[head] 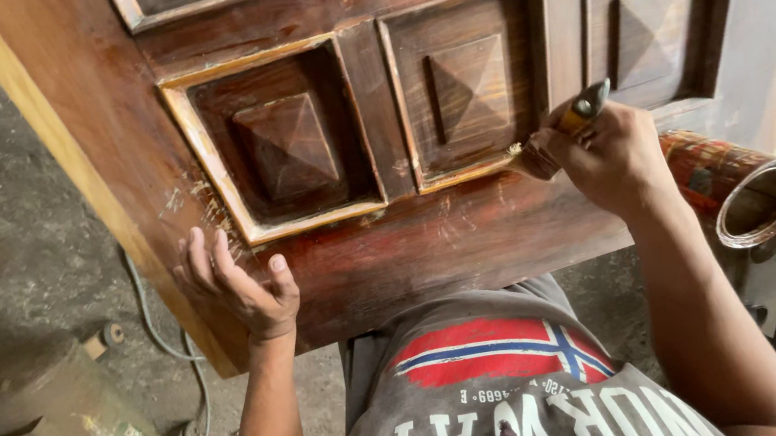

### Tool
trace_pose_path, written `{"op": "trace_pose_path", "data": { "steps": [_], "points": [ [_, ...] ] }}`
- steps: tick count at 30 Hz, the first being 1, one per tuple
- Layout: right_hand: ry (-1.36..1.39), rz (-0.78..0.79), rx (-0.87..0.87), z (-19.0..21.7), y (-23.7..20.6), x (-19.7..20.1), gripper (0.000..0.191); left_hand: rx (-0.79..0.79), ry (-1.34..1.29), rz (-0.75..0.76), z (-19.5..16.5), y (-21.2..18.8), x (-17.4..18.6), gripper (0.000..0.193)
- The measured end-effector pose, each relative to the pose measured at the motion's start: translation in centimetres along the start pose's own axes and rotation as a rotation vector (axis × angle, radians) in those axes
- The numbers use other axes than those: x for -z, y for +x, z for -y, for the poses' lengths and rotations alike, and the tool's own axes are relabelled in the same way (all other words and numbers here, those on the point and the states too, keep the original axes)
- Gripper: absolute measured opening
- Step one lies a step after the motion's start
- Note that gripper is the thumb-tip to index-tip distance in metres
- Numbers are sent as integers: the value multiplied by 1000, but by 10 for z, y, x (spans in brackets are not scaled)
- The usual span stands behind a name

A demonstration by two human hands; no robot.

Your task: The person sits on the workshop floor, opens a can of wood sanding sealer and pours some into a small open container. They carry the container to a carved wooden panel, brush the sealer onto the panel's recessed squares and frame, then wipe and rub the treated areas with a pad.

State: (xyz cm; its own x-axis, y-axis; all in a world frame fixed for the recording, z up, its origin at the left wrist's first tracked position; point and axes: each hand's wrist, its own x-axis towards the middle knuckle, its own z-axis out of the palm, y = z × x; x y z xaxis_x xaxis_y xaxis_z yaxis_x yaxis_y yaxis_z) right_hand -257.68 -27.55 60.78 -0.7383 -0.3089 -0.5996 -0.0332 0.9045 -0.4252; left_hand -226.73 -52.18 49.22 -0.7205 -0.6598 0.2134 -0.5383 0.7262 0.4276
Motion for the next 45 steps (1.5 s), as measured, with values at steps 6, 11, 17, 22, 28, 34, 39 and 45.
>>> {"op": "trace_pose_path", "data": {
  "steps": [6,11,17,22,28,34,39,45],
  "points": [
    [92,314,227,28,22,-40,17,-8,14,3,-4,7,8,65],
    [395,178,129,22,46,-52,13,4,26,4,-6,9,10,66],
    [347,-66,287,30,16,-53,11,11,12,-44,3,5,7,64],
    [426,2,457,34,-15,-61,7,54,-52,-79,13,-1,1,64],
    [110,-81,736,46,-17,-82,13,95,-124,-124,19,-8,-9,63],
    [306,-50,804,141,1,-112,13,129,-174,-177,25,-10,-12,63],
    [425,155,629,178,24,-169,7,155,-199,-204,28,-12,-11,64],
    [235,243,756,174,20,-184,8,170,-204,-226,28,-10,-6,64]
  ]
}}
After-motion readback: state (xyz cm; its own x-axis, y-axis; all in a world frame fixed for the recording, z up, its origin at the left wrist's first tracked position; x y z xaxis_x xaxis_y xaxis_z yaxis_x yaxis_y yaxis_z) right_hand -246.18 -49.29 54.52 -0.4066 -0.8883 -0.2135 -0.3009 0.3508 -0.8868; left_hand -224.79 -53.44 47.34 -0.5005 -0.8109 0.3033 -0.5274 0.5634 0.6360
